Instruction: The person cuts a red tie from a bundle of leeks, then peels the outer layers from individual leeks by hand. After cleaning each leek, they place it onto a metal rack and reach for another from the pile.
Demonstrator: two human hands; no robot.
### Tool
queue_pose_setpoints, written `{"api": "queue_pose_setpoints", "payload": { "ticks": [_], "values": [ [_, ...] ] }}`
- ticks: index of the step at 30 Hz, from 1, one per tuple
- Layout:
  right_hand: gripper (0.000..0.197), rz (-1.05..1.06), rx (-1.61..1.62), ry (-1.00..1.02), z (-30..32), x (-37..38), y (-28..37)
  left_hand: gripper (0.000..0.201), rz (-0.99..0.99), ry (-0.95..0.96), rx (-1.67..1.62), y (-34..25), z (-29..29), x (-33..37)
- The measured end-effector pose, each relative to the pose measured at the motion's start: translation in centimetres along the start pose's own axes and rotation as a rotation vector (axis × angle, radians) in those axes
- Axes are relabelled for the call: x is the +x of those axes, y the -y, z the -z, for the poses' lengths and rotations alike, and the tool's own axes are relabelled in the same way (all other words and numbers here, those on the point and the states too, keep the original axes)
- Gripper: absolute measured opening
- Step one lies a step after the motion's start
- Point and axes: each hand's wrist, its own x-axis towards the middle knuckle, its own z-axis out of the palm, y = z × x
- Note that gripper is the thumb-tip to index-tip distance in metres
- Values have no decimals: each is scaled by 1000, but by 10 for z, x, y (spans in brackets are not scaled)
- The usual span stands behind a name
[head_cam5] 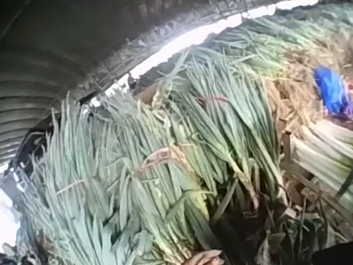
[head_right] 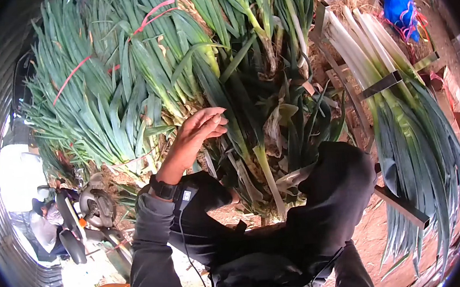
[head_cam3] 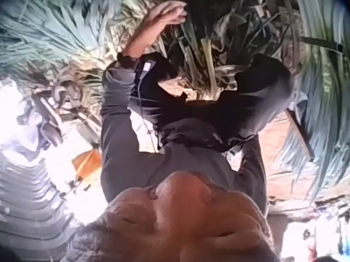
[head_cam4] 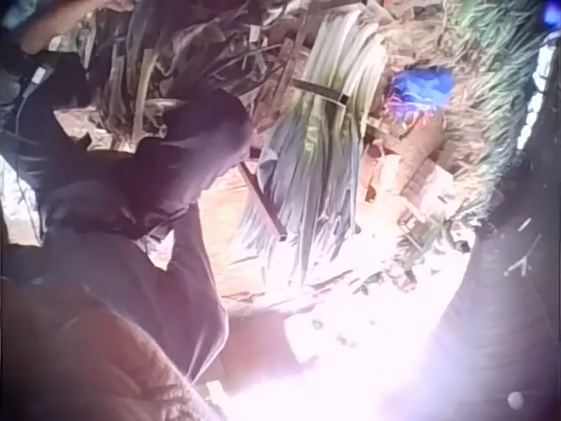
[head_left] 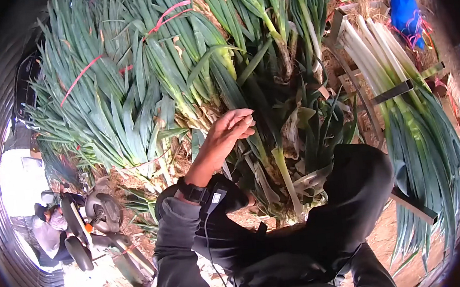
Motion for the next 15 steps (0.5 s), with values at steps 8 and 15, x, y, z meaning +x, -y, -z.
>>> {"api": "queue_pose_setpoints", "payload": {
  "ticks": [8,15],
  "values": [
    [50,26,121,-151,145,-4,-50,39,-5,-4,-126,-12,5,-16],
    [18,69,-86,-67,229,-55,-40,37,-103,65,-232,-23,11,-36]
  ]
}}
